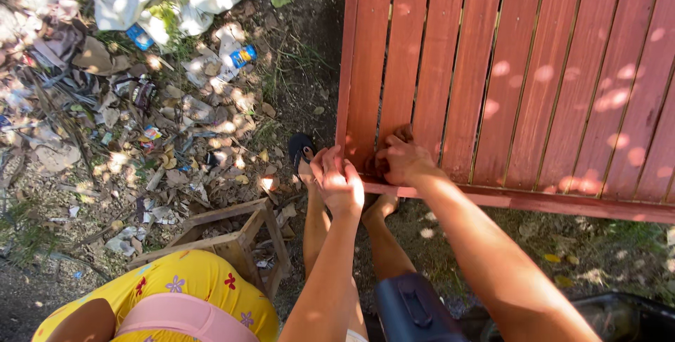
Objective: The person applies reddish-brown wood stain to a slatted wooden bed frame lying outdoors, rubbing the stain into the boards by hand with a dark absorbent pad. They work across already-coated sections, then dip the pad into a bowl of stain and continue coating the bare unpainted half of the frame, including the edges.
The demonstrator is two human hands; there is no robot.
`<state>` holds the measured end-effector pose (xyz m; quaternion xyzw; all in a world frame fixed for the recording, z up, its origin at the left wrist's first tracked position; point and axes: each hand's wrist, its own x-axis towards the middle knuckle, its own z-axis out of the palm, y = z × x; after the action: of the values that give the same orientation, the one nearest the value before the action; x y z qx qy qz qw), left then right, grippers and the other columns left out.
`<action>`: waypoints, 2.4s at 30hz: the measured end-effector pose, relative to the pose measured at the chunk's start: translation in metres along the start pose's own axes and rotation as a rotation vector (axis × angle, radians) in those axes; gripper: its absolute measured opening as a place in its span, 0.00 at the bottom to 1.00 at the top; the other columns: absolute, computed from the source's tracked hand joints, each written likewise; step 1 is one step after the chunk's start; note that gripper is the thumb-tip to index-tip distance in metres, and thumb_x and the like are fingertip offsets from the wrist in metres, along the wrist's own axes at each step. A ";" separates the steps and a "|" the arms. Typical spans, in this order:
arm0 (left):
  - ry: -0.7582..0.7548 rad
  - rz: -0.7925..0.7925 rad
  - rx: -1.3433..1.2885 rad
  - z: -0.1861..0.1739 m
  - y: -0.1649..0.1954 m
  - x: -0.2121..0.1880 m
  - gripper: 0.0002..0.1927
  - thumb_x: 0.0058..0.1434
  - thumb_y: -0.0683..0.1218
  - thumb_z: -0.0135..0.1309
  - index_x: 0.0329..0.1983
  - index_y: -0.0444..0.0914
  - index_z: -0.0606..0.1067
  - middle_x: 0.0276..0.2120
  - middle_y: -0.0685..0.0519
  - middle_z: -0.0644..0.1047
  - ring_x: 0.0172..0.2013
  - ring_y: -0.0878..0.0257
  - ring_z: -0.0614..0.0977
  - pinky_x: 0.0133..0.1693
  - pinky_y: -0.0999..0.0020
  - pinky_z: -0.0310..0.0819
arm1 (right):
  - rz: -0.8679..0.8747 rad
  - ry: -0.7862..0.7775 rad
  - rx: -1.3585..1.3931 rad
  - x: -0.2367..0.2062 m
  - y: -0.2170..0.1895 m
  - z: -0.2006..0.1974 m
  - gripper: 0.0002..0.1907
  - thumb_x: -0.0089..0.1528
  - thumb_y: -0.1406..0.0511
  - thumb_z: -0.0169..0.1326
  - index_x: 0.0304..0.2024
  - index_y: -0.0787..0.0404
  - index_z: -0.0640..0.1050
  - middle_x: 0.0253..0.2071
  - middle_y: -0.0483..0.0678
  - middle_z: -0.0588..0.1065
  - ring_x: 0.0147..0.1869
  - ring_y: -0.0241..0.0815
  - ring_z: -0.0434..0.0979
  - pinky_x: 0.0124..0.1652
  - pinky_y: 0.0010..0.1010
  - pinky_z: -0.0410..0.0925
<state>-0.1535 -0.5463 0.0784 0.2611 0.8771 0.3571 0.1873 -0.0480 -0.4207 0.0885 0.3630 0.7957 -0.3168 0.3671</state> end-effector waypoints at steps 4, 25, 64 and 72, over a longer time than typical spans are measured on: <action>0.016 0.004 -0.006 0.006 -0.006 0.006 0.16 0.59 0.39 0.52 0.52 0.41 0.77 0.57 0.46 0.72 0.51 0.47 0.81 0.53 0.52 0.75 | 0.153 -0.041 0.114 0.005 0.041 -0.017 0.24 0.55 0.55 0.62 0.56 0.33 0.78 0.64 0.41 0.67 0.65 0.49 0.75 0.60 0.42 0.71; -0.082 0.154 -0.038 0.021 0.031 -0.015 0.17 0.60 0.38 0.52 0.54 0.37 0.75 0.57 0.40 0.71 0.56 0.42 0.74 0.58 0.47 0.66 | 0.199 0.051 0.076 -0.037 0.064 0.026 0.28 0.54 0.56 0.64 0.58 0.31 0.75 0.74 0.42 0.57 0.69 0.54 0.68 0.61 0.45 0.69; -0.244 0.183 0.024 0.058 0.043 -0.034 0.16 0.62 0.41 0.51 0.54 0.40 0.75 0.59 0.39 0.67 0.60 0.40 0.70 0.60 0.42 0.64 | 0.228 0.072 0.268 -0.058 0.121 0.063 0.31 0.56 0.61 0.64 0.60 0.37 0.69 0.68 0.46 0.60 0.67 0.62 0.69 0.61 0.48 0.71; -0.218 0.197 0.031 0.055 0.052 -0.024 0.15 0.63 0.40 0.49 0.53 0.38 0.75 0.59 0.40 0.67 0.62 0.42 0.70 0.62 0.44 0.63 | 0.207 0.078 0.263 -0.071 0.152 -0.008 0.23 0.56 0.56 0.68 0.53 0.40 0.76 0.71 0.46 0.59 0.70 0.59 0.67 0.65 0.47 0.68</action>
<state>-0.0889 -0.5000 0.0823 0.3861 0.8271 0.3296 0.2412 0.1053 -0.3574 0.1148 0.5001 0.7194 -0.3644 0.3156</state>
